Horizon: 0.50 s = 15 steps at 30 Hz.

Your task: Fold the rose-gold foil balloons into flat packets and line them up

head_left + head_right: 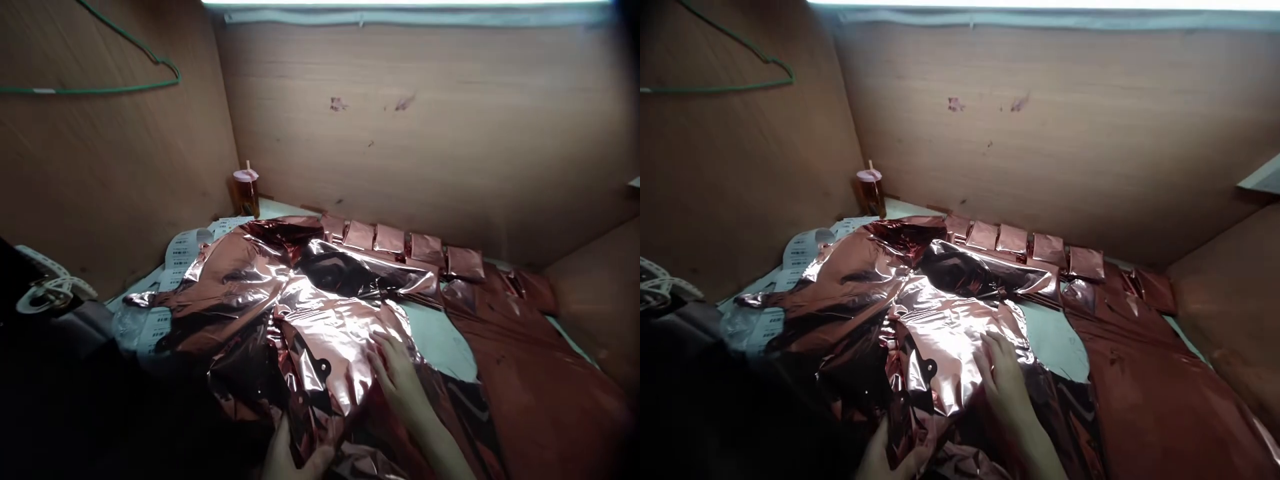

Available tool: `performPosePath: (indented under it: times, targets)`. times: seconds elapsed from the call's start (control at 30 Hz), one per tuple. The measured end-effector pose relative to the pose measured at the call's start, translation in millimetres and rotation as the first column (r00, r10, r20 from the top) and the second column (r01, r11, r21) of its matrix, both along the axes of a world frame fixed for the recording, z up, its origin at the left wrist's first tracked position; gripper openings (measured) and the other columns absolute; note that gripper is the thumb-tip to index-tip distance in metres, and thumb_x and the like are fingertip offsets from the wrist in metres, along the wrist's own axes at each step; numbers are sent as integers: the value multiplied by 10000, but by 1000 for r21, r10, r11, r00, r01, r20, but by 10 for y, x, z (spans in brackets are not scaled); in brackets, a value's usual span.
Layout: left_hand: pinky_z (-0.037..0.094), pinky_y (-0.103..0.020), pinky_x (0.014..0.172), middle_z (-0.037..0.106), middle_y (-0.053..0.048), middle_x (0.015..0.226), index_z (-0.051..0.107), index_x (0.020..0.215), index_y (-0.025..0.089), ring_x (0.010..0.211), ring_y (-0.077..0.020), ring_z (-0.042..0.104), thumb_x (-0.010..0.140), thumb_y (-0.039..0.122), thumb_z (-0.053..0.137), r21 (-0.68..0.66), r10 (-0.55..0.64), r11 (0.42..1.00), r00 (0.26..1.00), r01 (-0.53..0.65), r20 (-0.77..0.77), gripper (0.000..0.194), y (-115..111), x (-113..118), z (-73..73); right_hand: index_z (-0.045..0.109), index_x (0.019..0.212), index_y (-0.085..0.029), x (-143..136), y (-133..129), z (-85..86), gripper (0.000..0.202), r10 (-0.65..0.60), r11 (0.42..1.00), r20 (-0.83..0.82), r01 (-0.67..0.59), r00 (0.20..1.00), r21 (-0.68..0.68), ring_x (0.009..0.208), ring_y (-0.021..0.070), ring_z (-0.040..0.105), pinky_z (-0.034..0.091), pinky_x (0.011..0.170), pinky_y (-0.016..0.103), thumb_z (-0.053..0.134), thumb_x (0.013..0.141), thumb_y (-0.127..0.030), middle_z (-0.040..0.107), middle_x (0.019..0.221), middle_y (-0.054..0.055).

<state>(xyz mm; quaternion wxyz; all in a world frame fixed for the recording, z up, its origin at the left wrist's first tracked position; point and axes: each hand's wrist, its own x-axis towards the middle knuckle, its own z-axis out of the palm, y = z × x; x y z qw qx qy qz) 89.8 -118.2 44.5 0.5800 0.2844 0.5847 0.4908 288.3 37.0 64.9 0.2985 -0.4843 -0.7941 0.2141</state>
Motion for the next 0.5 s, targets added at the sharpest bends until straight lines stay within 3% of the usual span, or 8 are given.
performPosePath:
  times: [0.1,0.17,0.27,0.33,0.43,0.5]
  targets:
    - [419,-500,1084,678,-161,1191,661,1149,178,1190,-370,586,681,700,739,-22,-15,1000,996,17,85,705,-3,8,122,630,964,-228,-122,-412,221,235,83,979,-4,-82,997,-187,971,232,558,500,839,383,503,957,-425,602,992,72]
    - [417,-495,1083,663,-166,1220,673,1120,166,1188,-363,587,689,708,729,20,-76,997,981,74,176,695,47,53,197,616,930,-235,-219,-691,238,171,193,955,8,-187,981,-229,906,227,549,505,785,359,629,876,-396,593,950,56]
    - [392,-502,1101,654,-162,1230,674,1135,171,1230,-367,558,671,676,770,73,-123,992,947,106,298,692,116,174,245,583,981,-222,-344,-982,63,257,124,991,43,-121,991,-59,883,251,534,505,749,383,695,766,-310,595,1009,80]
    - [387,-505,1102,669,-158,1194,670,1146,171,1228,-367,560,673,667,775,48,-109,994,937,99,331,693,138,254,246,567,966,-208,-409,-1096,-74,172,10,994,64,-17,998,110,861,263,527,488,719,402,596,805,-262,601,1025,107]
    - [417,-468,1075,697,-149,1111,684,1073,151,1161,-350,599,664,675,776,-11,-54,998,964,59,262,671,156,312,254,567,911,-199,-507,-1246,-169,115,-66,951,91,35,994,308,739,231,527,445,667,374,475,870,-142,617,843,85]
    - [452,-445,1039,707,-141,1077,690,1019,148,1124,-341,619,659,700,761,-64,-13,998,969,29,247,663,177,308,283,589,885,-200,-578,-1358,-160,161,-61,946,87,30,994,321,659,203,531,422,630,340,469,887,-94,604,718,52]
